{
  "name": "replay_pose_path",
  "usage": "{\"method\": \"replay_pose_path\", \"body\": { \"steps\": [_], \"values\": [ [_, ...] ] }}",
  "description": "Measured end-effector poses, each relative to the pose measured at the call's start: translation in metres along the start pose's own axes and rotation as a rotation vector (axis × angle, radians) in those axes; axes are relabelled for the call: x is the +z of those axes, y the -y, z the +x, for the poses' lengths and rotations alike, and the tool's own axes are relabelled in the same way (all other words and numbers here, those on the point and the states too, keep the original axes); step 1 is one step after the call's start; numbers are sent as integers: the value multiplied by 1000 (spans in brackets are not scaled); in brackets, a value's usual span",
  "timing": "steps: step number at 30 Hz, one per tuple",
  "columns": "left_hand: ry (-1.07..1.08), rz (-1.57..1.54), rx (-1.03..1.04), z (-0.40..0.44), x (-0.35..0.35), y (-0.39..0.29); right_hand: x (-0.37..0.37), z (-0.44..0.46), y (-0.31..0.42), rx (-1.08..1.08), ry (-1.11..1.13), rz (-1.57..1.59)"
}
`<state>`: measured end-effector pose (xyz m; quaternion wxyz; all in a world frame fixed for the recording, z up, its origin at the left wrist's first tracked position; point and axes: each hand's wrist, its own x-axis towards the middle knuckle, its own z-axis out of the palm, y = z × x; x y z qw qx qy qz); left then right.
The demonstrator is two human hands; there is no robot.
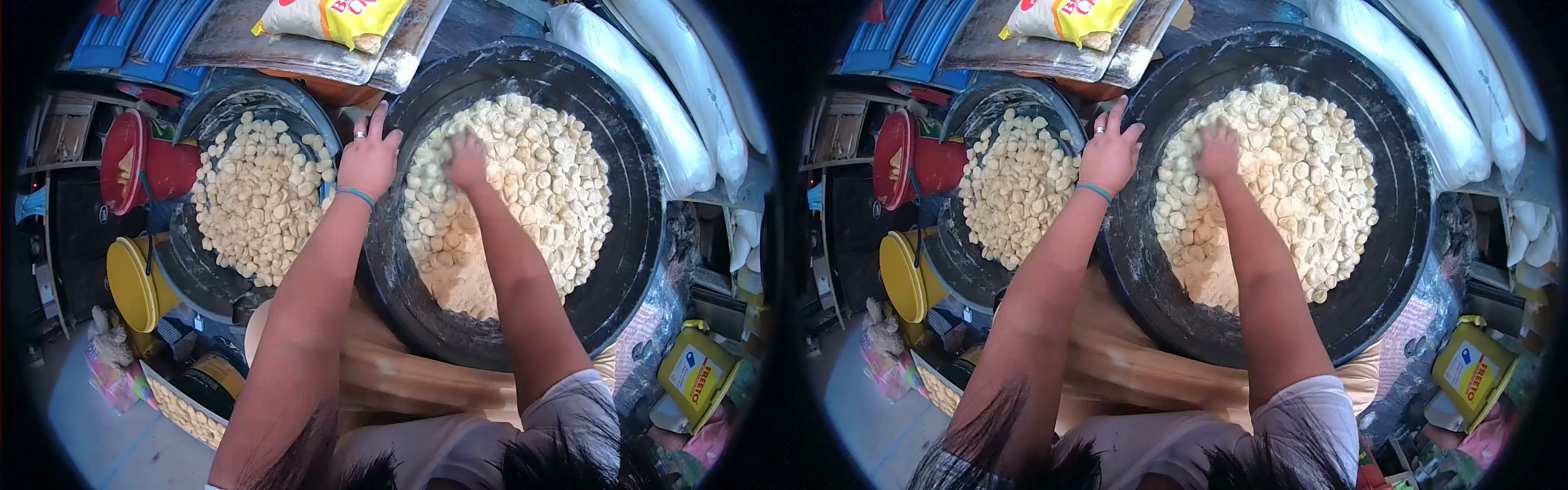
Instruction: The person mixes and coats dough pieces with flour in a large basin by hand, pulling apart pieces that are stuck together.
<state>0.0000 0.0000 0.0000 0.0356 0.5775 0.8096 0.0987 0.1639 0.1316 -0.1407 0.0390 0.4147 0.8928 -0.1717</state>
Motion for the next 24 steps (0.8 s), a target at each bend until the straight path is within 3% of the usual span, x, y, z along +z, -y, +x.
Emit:
{"method": "replay_pose_path", "body": {
  "steps": [1,3,5,8,9,11,12,15,17,19,23,24],
  "values": [
    [1,6,0,-1,0,0,5,-19,4,-148,-35,7],
    [-28,-10,8,11,2,-5,-16,-52,7,-358,276,45],
    [-11,-9,5,8,0,-7,-29,-99,11,-635,282,159],
    [-33,-10,14,8,0,-1,-22,-91,-9,-635,480,608],
    [-24,1,8,5,1,-1,-36,-83,-10,-552,290,488],
    [-12,20,1,3,0,-2,-40,-66,-15,-177,-18,146],
    [-19,35,2,1,-2,-2,-13,-51,-23,-13,-156,187],
    [-13,37,3,1,0,-1,34,-54,20,-30,-407,-154],
    [-8,34,2,-1,1,-1,22,-99,66,-138,35,68],
    [-11,30,3,2,0,1,26,-152,67,-401,-30,82],
    [-4,31,1,0,1,-1,-7,-191,2,-986,297,219],
    [-12,39,4,1,1,0,-14,-174,-7,-785,522,89]
  ]
}}
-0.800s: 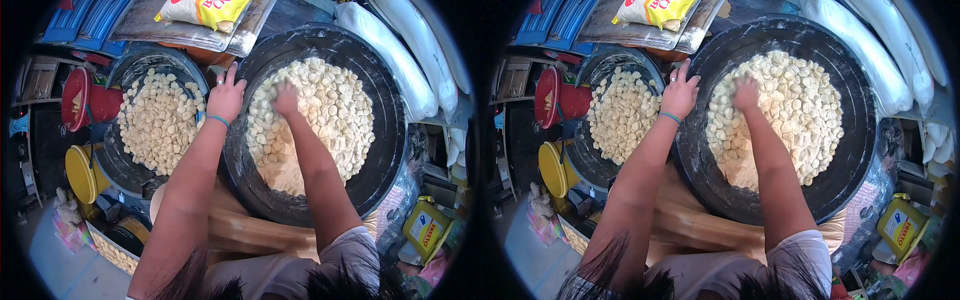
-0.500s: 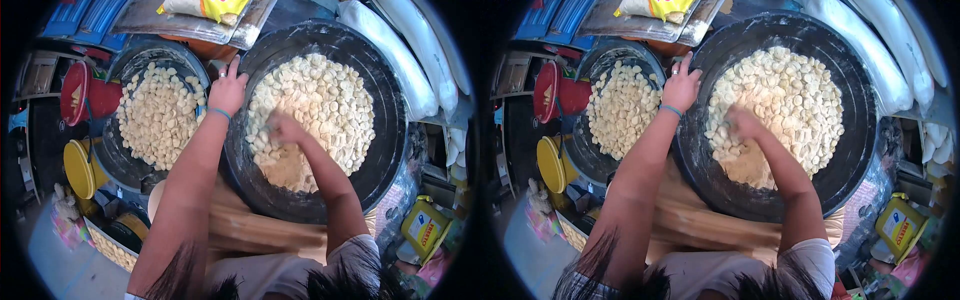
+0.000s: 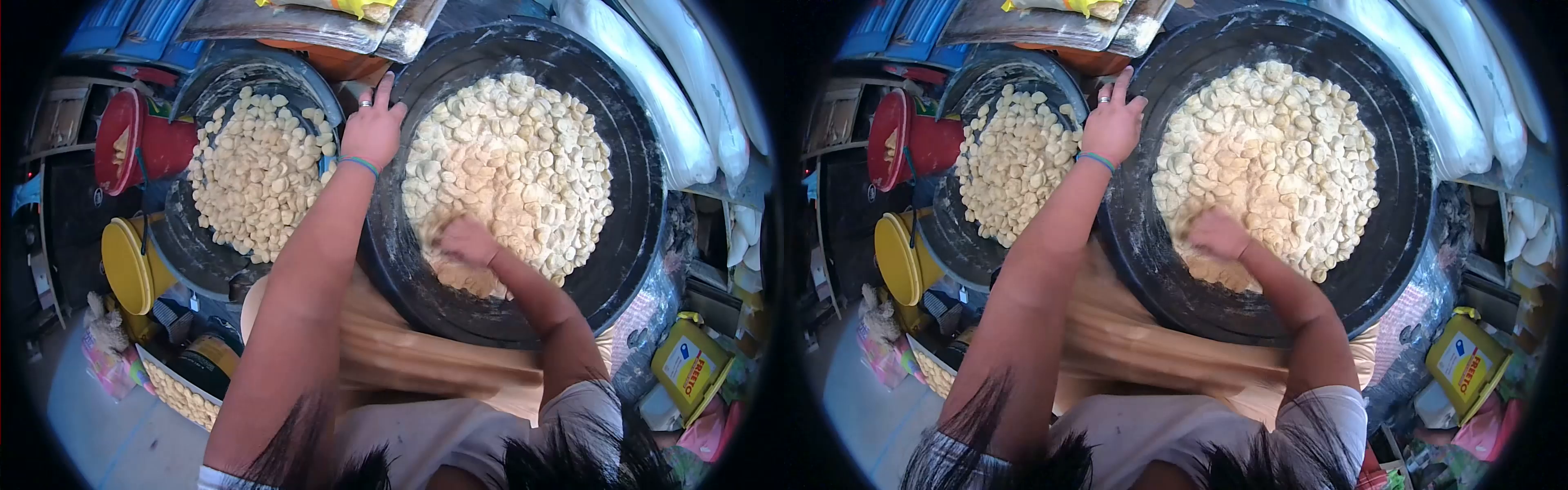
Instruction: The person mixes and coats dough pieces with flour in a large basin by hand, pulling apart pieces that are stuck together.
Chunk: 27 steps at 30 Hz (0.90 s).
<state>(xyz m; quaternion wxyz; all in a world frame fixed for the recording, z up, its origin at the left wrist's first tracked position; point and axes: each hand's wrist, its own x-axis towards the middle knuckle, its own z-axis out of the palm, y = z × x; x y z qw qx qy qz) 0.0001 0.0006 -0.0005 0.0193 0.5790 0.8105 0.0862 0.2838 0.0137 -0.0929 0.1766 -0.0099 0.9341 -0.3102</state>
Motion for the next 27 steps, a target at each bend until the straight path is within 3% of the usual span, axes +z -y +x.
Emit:
{"method": "replay_pose_path", "body": {
  "steps": [1,3,5,8,9,11,12,14,17,19,21,23,26,27],
  "values": [
    [-6,0,1,1,-1,1,-20,6,-21,223,223,16],
    [-10,-11,-5,0,0,0,-42,-3,-55,464,-472,-324],
    [-9,-7,-2,-2,3,1,-53,22,-93,915,-608,-315],
    [-14,0,0,0,2,1,-54,82,-90,1198,-524,-255],
    [-13,1,0,0,2,1,-57,99,-66,1175,-439,-117],
    [-7,-7,2,1,2,0,-44,105,-9,799,-205,-173],
    [-4,-11,0,1,2,1,-21,100,10,607,-321,-143],
    [-9,-12,6,0,1,2,-2,69,39,288,-201,-250],
    [-21,-19,10,2,-1,2,7,30,15,117,2,-196],
    [-19,-21,6,0,-1,2,-70,37,0,425,206,-24],
    [-27,-17,0,-1,2,3,-35,46,-58,583,-497,-385],
    [-37,-14,8,-1,2,2,-48,81,-98,925,-676,-145],
    [-43,-6,1,0,2,3,-64,127,-90,1071,-504,24],
    [-45,-8,1,-1,2,2,-83,128,-61,956,-318,72]
  ]
}}
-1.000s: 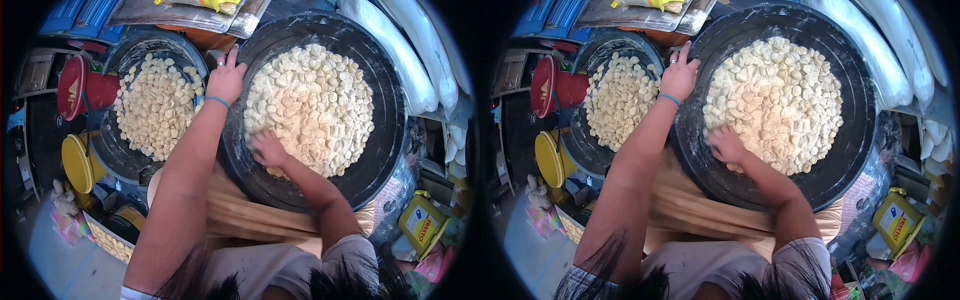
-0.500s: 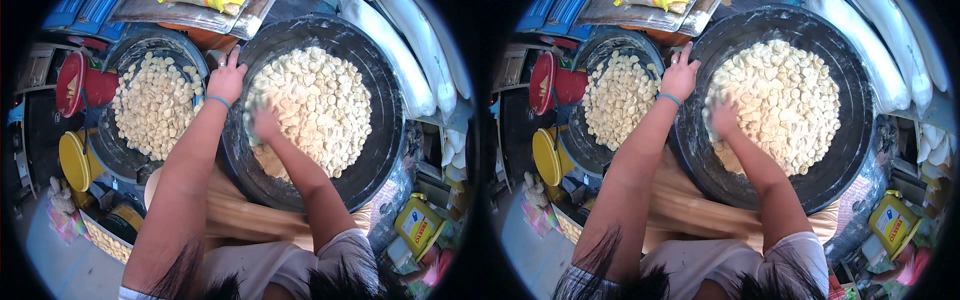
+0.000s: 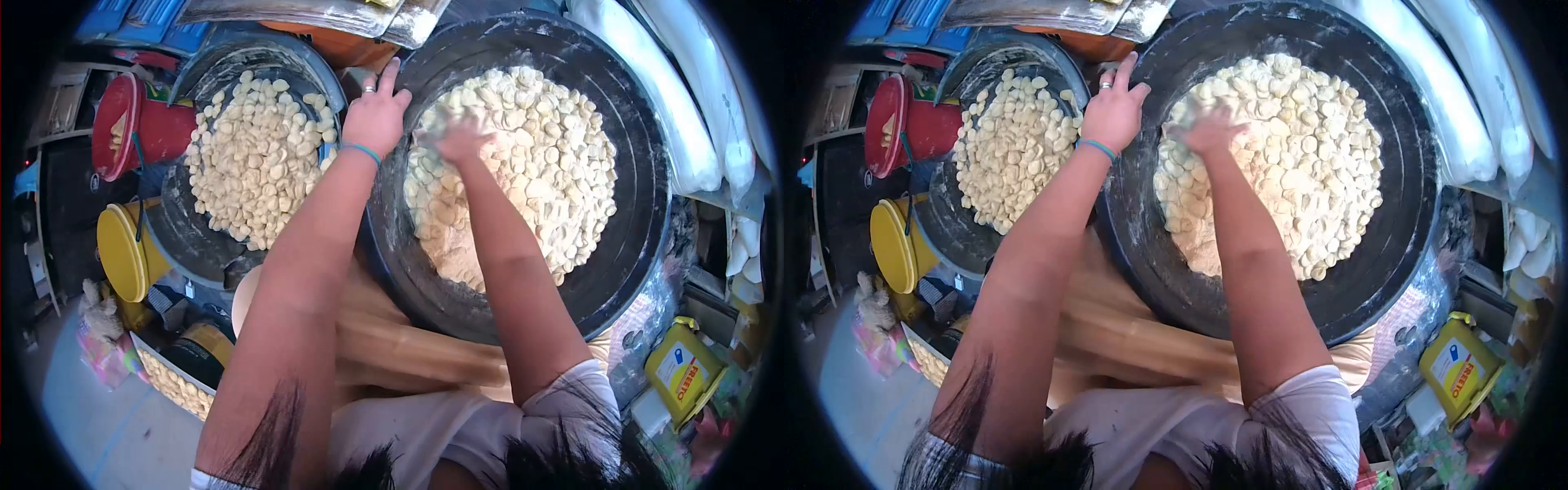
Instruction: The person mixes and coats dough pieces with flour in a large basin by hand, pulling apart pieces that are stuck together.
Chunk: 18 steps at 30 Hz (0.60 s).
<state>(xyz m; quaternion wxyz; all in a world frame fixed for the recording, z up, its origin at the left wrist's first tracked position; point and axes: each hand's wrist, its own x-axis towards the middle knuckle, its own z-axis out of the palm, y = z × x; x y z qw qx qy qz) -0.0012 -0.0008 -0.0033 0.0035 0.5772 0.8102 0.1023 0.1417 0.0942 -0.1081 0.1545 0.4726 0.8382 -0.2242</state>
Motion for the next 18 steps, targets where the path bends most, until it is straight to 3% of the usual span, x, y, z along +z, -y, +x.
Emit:
{"method": "replay_pose_path", "body": {
  "steps": [2,7,10,11,14,15,16,17,18],
  "values": [
    [13,-3,7,0,1,0,18,-22,12,-160,112,-151],
    [29,-6,4,0,1,-1,-39,-54,-32,-662,654,460],
    [16,13,4,0,2,-1,-26,38,-60,-410,-52,399],
    [19,19,5,0,1,-1,-41,36,-50,-195,-252,167],
    [4,38,6,4,0,-1,8,43,-38,-23,-355,-124],
    [6,38,5,1,1,-1,23,42,-32,-42,-380,-53],
    [14,42,7,-1,3,0,33,44,-37,-369,-330,-147],
    [17,43,10,0,4,2,47,42,-37,-586,-90,168],
    [16,43,14,1,4,2,20,-24,-15,-570,-118,131]
  ]
}}
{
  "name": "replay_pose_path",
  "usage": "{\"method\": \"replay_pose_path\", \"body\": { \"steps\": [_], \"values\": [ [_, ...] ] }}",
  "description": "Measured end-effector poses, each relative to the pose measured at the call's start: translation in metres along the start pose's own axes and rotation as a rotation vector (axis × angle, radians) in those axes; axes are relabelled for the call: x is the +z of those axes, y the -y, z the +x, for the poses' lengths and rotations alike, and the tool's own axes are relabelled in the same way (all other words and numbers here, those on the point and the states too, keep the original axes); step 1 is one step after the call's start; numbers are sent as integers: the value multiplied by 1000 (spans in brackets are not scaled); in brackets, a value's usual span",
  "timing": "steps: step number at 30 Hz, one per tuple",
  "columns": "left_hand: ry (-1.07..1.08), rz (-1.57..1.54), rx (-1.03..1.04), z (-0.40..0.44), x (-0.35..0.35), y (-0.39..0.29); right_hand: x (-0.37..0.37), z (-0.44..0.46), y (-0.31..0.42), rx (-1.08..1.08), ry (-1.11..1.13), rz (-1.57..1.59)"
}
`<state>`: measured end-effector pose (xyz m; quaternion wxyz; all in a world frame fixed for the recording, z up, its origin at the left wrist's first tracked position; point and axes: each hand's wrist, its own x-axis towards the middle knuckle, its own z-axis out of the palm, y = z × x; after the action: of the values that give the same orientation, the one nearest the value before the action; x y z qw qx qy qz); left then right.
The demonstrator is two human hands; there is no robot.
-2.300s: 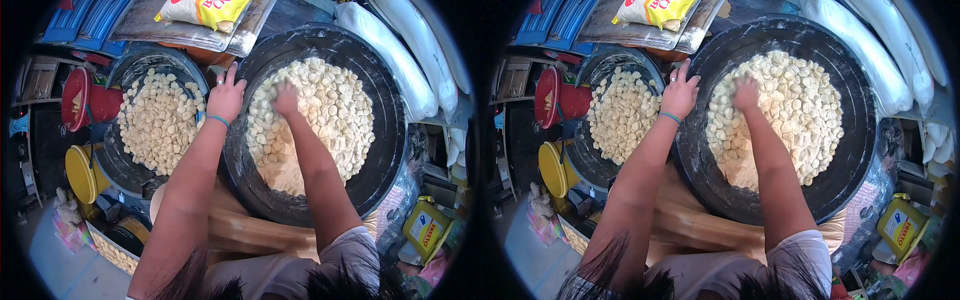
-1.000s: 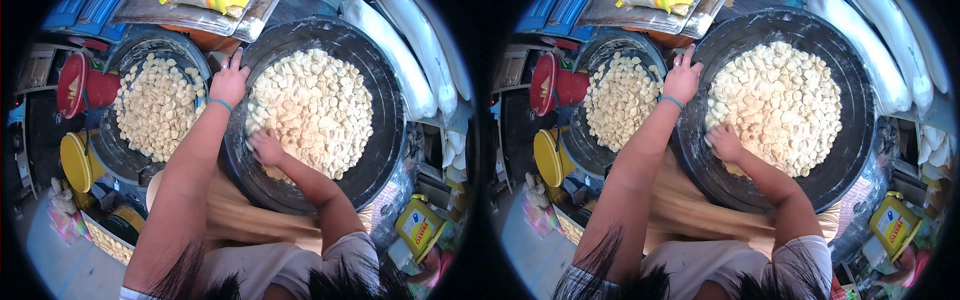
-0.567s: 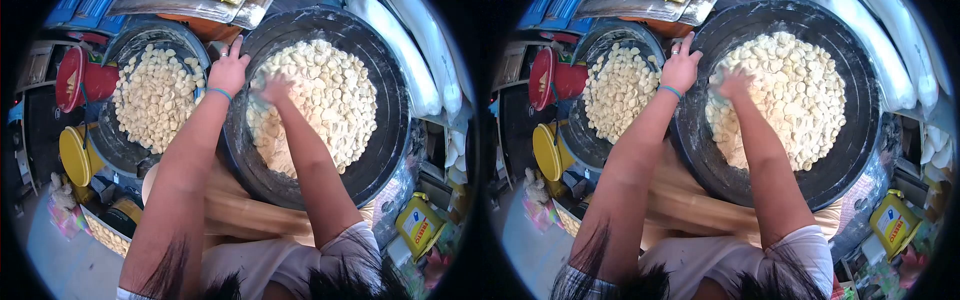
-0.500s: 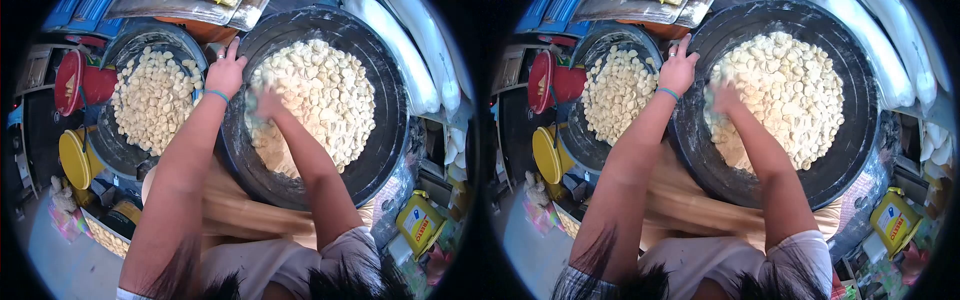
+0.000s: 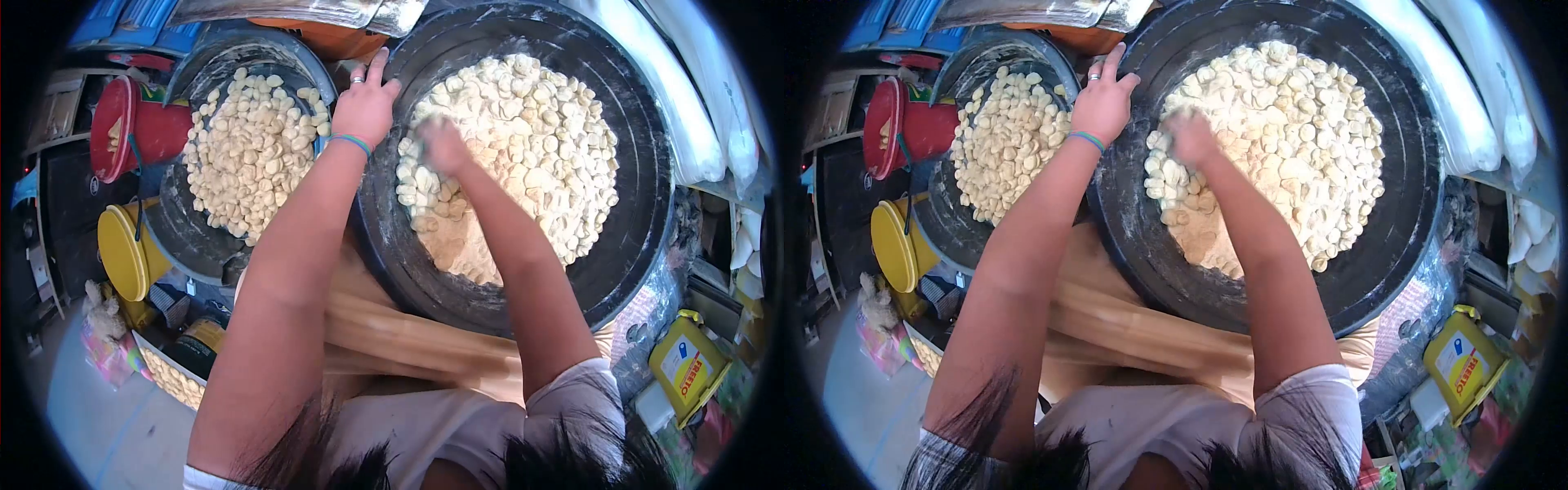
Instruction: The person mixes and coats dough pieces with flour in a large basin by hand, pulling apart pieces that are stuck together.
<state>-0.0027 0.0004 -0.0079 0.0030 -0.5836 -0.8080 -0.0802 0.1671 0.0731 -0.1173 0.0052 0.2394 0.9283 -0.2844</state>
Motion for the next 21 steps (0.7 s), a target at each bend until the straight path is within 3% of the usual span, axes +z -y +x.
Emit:
{"method": "replay_pose_path", "body": {
  "steps": [1,6,8,10,13,15,16,19,21],
  "values": [
    [7,-13,-5,1,-1,-1,14,-15,6,-95,74,-118],
    [32,-20,-24,1,-6,-3,-19,-77,3,-172,481,546],
    [25,-30,-20,-2,-4,-2,-32,-72,-26,35,456,542],
    [23,-29,-21,-1,-6,-3,-40,-63,-42,328,62,278],
    [36,-18,-31,0,-8,-3,-16,-50,-40,354,-201,-256],
    [35,-22,-28,0,-7,-3,13,-58,-6,288,-66,-192],
    [42,-17,-26,0,-7,-4,1,-67,21,167,81,41],
    [50,-10,-30,1,-8,-2,31,-107,55,-114,148,-100],
    [48,-18,-21,1,-9,-3,19,-105,48,-126,385,5]
  ]
}}
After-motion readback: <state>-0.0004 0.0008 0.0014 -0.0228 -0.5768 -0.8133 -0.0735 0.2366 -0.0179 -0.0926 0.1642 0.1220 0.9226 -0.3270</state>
